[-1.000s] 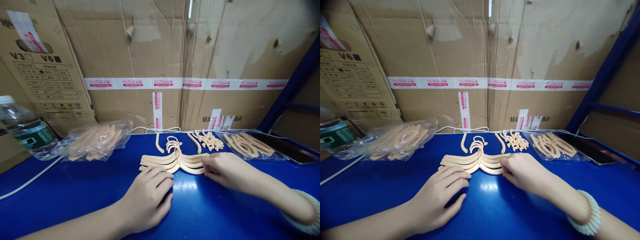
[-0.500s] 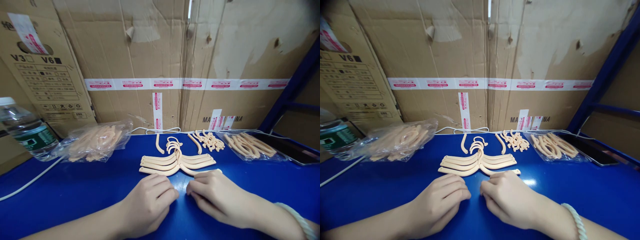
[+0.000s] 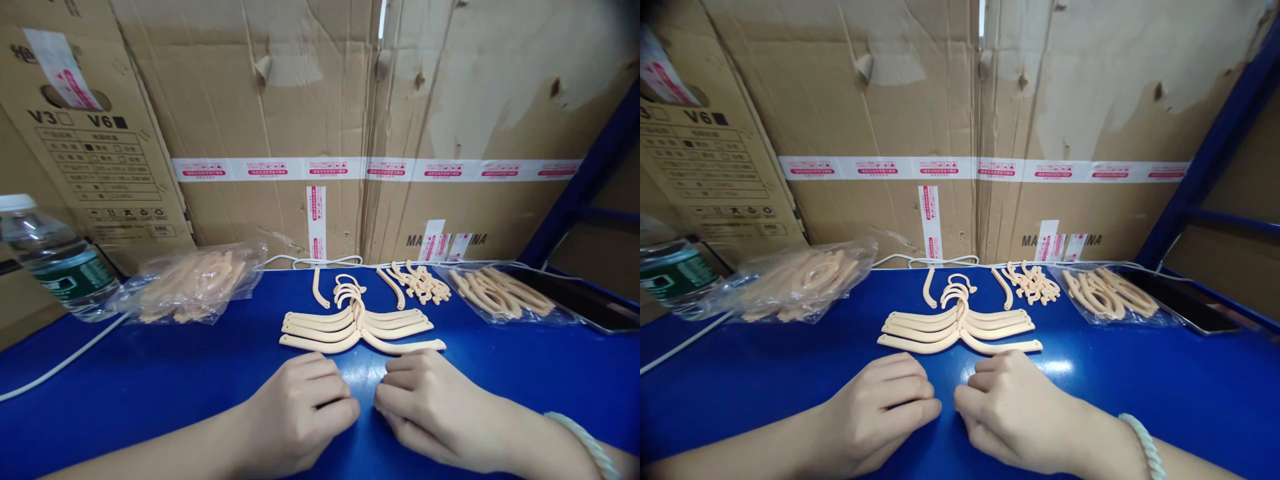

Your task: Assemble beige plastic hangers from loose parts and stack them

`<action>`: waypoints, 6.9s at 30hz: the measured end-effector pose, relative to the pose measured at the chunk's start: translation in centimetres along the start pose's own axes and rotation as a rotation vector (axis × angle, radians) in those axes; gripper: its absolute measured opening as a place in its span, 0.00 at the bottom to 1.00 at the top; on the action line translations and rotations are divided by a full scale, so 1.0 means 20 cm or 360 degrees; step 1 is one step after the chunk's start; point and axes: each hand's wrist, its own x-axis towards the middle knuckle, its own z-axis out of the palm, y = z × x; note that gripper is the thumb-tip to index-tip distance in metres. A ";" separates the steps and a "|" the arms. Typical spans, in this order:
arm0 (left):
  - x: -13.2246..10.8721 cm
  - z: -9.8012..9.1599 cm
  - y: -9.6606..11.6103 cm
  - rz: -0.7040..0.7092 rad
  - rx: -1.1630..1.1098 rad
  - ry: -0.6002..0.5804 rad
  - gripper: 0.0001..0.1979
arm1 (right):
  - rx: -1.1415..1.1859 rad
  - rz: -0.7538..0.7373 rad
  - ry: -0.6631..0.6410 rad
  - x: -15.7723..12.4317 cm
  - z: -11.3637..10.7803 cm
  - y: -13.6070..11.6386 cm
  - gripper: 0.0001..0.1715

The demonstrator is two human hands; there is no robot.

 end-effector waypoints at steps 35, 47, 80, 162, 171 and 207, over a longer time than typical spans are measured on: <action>0.01 -0.01 0.01 -0.0032 0.0024 0.0153 0.13 | 0.0079 0.0021 -0.0036 -0.01 0.00 0.00 0.12; 0.01 0.01 0.01 -0.0042 0.0055 0.0160 0.10 | 0.0093 0.0025 -0.0040 0.00 0.00 0.00 0.12; -0.02 0.03 0.00 -0.0132 0.0045 0.0188 0.10 | 0.0096 0.0015 -0.0029 -0.01 0.00 0.00 0.11; 0.31 -0.14 -0.41 -0.1796 0.0071 -0.0420 0.15 | 0.2268 0.1046 0.1027 0.08 0.01 0.03 0.25; 0.18 -0.16 -0.02 -0.1427 -0.1232 0.0386 0.06 | 0.2237 0.0836 0.0876 0.07 0.02 -0.02 0.21; 0.03 0.00 0.13 -0.1332 -0.0963 0.0720 0.06 | 0.2248 0.0913 0.0711 0.04 0.06 -0.06 0.23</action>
